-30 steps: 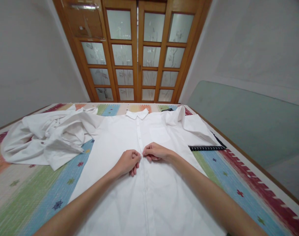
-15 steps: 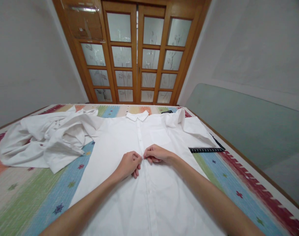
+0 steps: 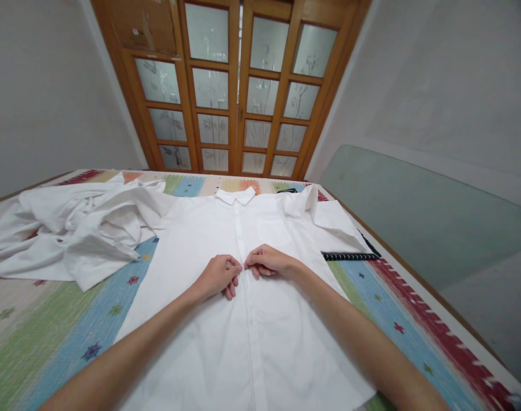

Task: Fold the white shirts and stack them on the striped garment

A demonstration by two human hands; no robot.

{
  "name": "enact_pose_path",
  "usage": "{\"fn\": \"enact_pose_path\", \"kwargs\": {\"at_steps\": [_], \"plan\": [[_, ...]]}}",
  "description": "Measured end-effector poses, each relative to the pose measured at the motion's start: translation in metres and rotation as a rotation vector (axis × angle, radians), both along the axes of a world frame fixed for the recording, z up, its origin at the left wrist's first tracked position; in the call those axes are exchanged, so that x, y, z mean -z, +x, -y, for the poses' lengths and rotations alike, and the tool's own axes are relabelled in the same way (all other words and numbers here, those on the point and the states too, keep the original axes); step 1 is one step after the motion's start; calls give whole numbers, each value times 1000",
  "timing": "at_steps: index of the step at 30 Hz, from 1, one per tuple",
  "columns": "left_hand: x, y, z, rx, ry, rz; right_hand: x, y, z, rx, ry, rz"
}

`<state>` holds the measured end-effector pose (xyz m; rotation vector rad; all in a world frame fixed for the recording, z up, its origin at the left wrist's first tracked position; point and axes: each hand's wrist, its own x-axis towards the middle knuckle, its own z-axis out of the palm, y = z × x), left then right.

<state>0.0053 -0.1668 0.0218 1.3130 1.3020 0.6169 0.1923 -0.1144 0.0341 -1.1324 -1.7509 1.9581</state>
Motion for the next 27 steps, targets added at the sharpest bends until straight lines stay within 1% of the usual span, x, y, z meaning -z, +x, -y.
{"fn": "enact_pose_path", "kwargs": {"at_steps": [8, 15, 18, 22, 27], "plan": [[-2, 2, 4, -35, 37, -56, 2, 2, -1, -12, 2, -19], [1, 1, 3, -29, 25, -5, 7, 3, -4, -28, 20, -28], [4, 1, 4, -39, 52, -6, 8, 3, -5, -30, 13, -38], [5, 3, 7, -64, 101, -19, 7, 2, -4, -6, 7, -28], [2, 6, 8, -110, 104, -10, 4, 1, -2, 7, -11, -6]]}}
